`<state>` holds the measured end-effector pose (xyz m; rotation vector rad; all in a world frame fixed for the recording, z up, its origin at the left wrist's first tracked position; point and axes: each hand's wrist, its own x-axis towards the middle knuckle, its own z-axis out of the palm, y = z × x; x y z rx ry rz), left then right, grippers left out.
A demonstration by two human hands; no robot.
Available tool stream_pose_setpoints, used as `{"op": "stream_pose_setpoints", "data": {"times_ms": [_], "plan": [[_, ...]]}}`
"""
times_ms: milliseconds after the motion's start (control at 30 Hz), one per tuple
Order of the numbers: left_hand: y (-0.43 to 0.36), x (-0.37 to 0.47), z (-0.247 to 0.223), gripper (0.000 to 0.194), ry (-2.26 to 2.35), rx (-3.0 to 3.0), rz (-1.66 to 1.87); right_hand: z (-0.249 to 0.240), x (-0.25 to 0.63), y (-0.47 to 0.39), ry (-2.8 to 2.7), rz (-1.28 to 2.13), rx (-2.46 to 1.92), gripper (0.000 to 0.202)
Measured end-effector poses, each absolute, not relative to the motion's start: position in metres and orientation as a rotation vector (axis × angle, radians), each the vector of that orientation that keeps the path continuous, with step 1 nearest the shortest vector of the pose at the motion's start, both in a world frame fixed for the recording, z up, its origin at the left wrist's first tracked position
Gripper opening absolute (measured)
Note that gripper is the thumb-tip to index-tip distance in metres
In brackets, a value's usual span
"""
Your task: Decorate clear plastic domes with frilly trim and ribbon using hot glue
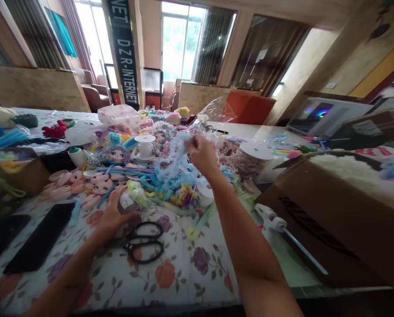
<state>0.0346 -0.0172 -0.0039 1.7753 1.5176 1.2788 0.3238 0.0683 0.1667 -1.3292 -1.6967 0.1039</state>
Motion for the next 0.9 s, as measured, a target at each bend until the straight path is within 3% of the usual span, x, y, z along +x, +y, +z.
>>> {"op": "stream_pose_setpoints", "data": {"times_ms": [233,400,533,700,767,900], "plan": [[-0.02,0.035,-0.001,0.082,1.545,1.856,1.269,0.241,0.334,0.078,-1.487,0.276,-1.036,0.014],[-0.026,0.035,0.009,0.103,1.645,1.832,1.241,0.271,0.33,0.083,-1.379,0.272,-0.875,0.018],[-0.029,0.029,0.014,0.105,1.671,1.884,1.249,0.286,0.322,0.073,-1.357,0.296,-0.691,0.02],[-0.026,0.053,0.047,0.091,1.527,2.045,1.753,0.294,0.299,0.062,-1.434,0.384,-0.63,0.023],[-0.017,0.078,0.071,0.1,1.388,2.029,1.737,0.295,0.287,0.058,-1.435,0.431,-0.631,0.025],[0.022,0.137,0.107,0.141,1.153,1.949,1.46,0.295,0.263,0.044,-1.459,0.581,-0.618,0.029]]}}
